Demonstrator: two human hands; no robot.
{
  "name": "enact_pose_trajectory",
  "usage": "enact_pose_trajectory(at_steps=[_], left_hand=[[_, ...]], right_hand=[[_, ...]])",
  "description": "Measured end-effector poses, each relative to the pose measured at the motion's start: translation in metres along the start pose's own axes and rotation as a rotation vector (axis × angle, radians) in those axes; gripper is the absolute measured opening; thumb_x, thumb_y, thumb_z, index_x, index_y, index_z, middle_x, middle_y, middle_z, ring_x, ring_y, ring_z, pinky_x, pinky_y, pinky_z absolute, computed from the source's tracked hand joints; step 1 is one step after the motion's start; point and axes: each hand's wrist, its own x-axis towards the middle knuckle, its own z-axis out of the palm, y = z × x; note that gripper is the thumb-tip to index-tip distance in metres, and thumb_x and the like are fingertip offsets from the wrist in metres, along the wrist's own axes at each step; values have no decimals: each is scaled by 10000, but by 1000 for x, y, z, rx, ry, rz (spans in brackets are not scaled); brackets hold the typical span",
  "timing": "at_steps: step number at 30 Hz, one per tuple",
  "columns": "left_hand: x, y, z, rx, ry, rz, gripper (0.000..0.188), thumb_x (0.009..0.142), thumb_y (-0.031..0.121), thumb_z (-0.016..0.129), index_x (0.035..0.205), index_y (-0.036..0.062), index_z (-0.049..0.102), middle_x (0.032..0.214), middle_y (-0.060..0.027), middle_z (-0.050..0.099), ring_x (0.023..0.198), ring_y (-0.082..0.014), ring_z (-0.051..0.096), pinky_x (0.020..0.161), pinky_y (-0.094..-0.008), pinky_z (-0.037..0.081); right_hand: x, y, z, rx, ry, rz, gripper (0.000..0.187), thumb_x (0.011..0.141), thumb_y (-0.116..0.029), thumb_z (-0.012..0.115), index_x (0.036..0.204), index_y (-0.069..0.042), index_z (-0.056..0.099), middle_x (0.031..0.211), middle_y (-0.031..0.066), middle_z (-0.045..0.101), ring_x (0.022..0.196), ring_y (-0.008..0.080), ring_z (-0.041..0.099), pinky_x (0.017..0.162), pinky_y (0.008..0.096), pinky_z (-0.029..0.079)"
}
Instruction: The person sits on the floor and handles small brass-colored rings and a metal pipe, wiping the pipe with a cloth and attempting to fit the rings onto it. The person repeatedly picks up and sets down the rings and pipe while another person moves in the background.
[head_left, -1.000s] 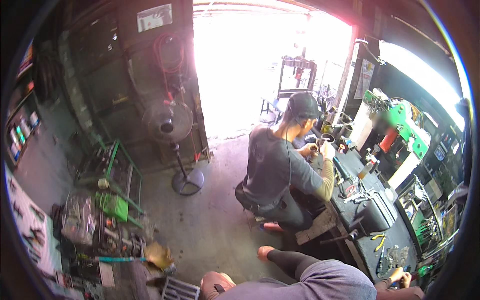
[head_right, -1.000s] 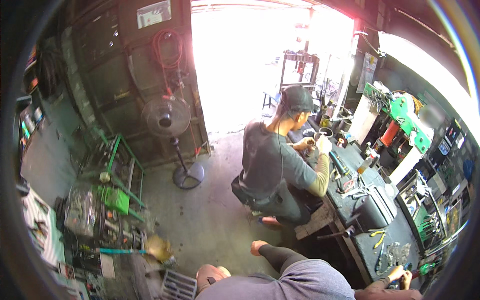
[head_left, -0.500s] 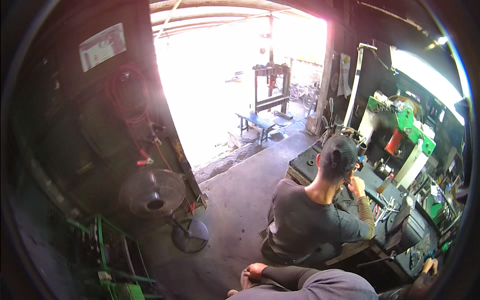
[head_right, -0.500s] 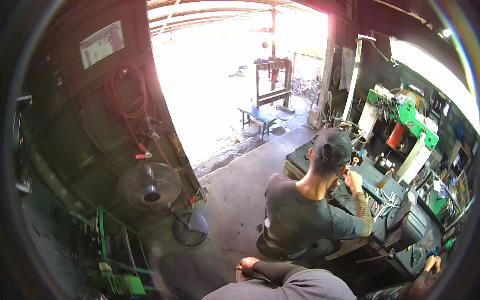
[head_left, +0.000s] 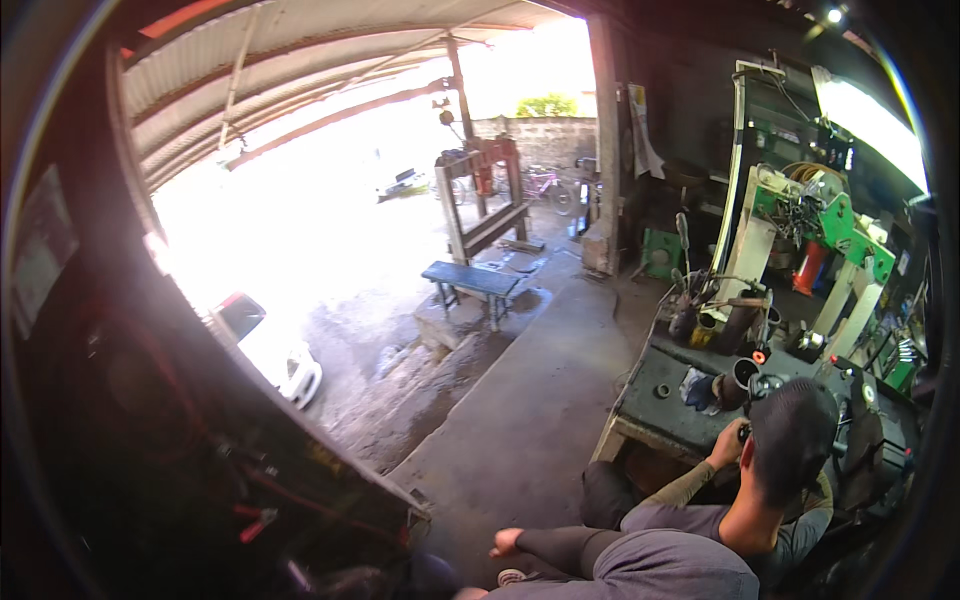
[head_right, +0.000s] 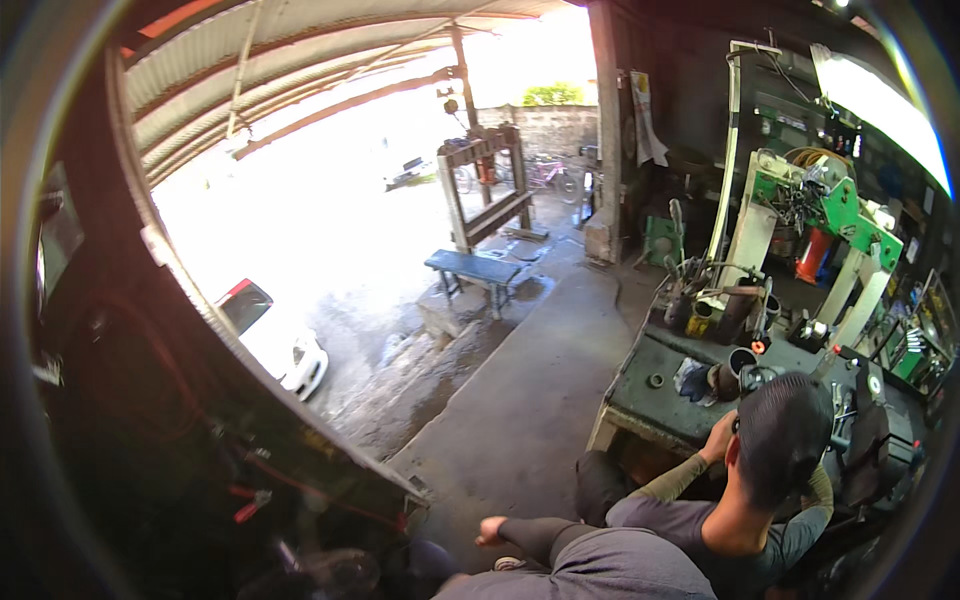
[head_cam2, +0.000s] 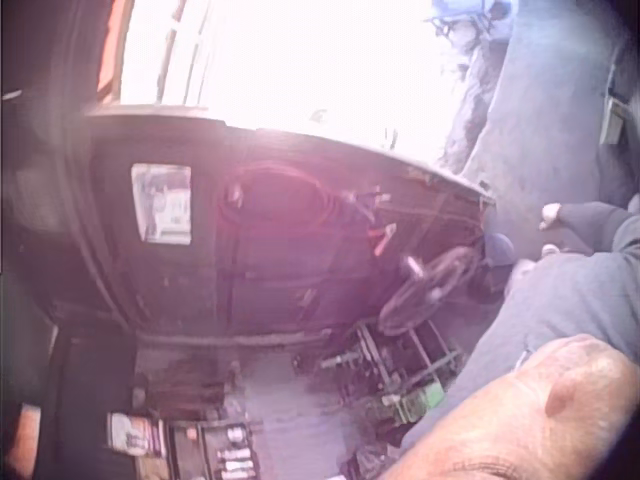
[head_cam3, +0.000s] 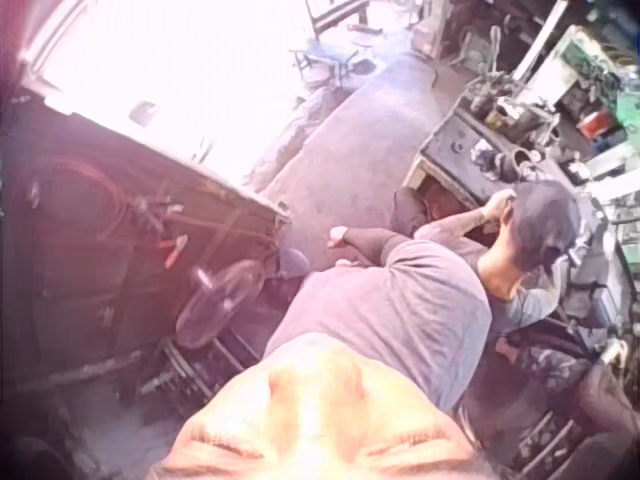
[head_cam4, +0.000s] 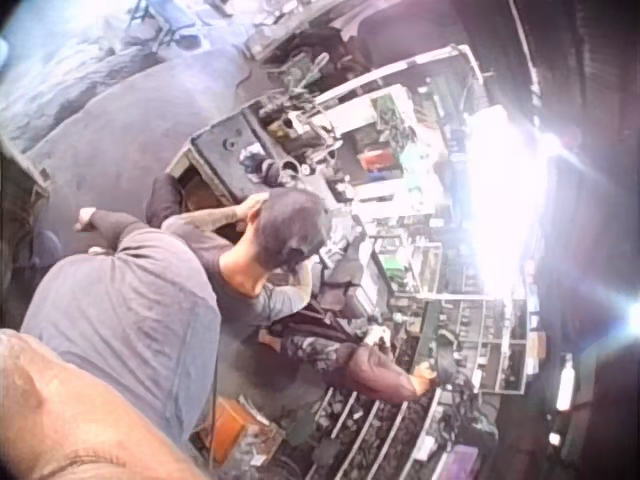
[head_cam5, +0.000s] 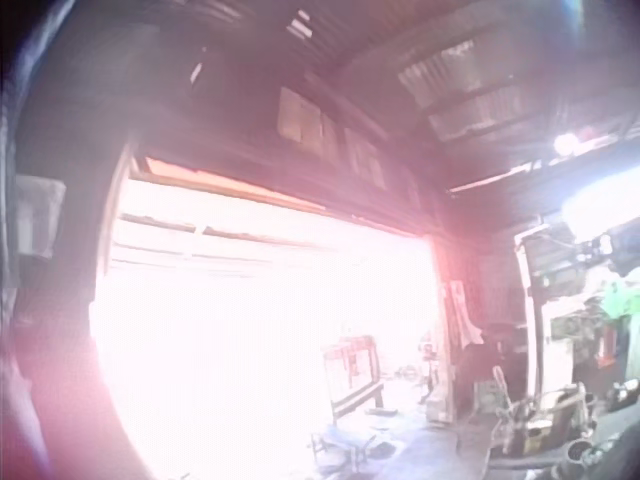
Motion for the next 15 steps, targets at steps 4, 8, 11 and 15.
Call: enact_pose_trajectory(at_steps=[4, 8, 11, 15], left_hand=[[116, 72, -42, 16, -26, 21, 362, 1051, 352, 670, 1169, 42, 816, 992, -221, 794, 876, -378, 761, 797, -519, 588], [248, 178, -55, 71, -113, 111, 354, 1059, 345, 667, 1179, 47, 816, 987, -215, 795, 867, -371, 760, 792, -515, 588], [348, 264, -70, 134, -163, 193, 349, 1065, 340, 665, 1186, 51, 817, 984, -211, 795, 861, -366, 759, 787, -513, 588], [453, 368, -107, 279, -207, 189, 341, 1072, 333, 662, 1196, 56, 817, 980, -206, 795, 852, -358, 759, 782, -509, 589]], right_hand=[[45, 48, -130, 212, 294, 49, 498, 1005, -430, 615, 1140, 10, 806, 1182, 256, 789, 1101, 438, 754, 987, 531, 586], [65, 150, -216, 207, 344, 92, 502, 1034, -417, 579, 1185, 12, 793, 1189, 266, 780, 1135, 450, 740, 1005, 544, 572], [67, 237, -244, 22, 284, 65, 580, 1076, -490, 541, 1141, 25, 801, 1182, 276, 771, 1129, 449, 738, 992, 555, 566], [39, 306, -277, 426, 27, 628, 759, 992, -638, 693, 1305, 50, 758, 1391, 278, 724, 1336, 417, 677, 1107, 484, 532]])
